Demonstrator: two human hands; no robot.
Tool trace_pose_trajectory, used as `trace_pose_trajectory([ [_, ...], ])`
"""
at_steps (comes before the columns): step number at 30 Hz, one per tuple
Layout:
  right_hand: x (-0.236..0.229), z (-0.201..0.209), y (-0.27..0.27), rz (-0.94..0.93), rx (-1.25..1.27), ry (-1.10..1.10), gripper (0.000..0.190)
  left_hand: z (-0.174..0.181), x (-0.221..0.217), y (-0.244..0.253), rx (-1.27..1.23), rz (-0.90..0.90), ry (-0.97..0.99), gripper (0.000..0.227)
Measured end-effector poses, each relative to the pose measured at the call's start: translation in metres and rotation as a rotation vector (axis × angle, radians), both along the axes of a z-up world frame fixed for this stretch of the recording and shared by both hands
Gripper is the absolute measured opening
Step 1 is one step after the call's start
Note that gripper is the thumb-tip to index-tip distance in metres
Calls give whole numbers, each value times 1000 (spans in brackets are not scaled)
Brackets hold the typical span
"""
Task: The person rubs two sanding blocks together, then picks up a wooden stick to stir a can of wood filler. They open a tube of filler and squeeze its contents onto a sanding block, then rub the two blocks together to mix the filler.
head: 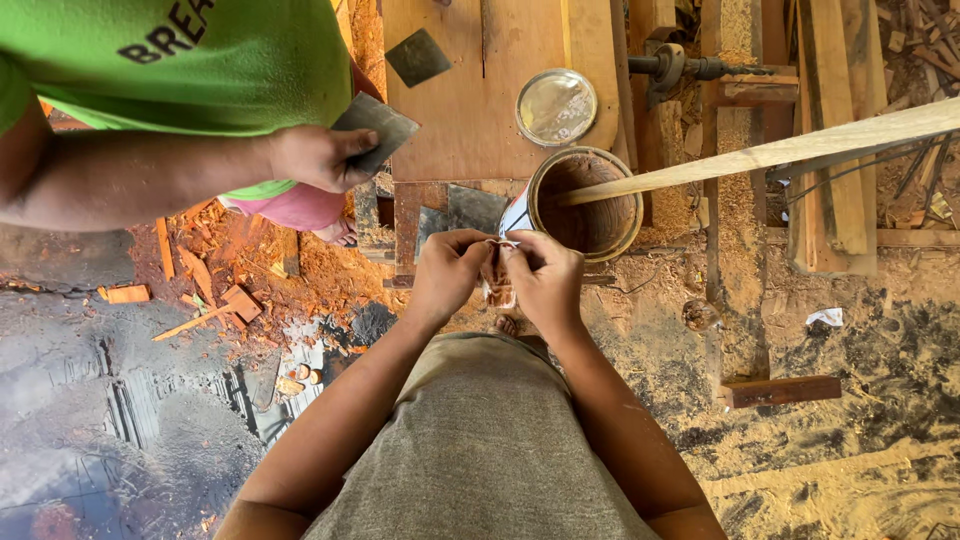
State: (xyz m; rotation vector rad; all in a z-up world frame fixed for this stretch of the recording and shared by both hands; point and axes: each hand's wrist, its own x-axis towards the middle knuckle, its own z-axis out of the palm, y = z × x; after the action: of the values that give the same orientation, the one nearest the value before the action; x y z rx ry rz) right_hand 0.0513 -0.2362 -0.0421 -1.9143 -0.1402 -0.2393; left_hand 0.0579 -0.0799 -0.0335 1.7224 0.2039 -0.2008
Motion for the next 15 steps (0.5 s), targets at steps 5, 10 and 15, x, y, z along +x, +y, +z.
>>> trace_pose_trajectory([
  [5, 13, -2, -1, 106, -143, 49, 24, -17, 5, 14, -194, -48, 110, 32],
  [10, 10, -5, 5, 145, -91, 171, 28, -37, 10, 23, -462, 1, 181, 44],
  [15, 1, -14, 19, 128, -142, 121, 26, -51, 6, 31, -595, 18, 272, 42],
])
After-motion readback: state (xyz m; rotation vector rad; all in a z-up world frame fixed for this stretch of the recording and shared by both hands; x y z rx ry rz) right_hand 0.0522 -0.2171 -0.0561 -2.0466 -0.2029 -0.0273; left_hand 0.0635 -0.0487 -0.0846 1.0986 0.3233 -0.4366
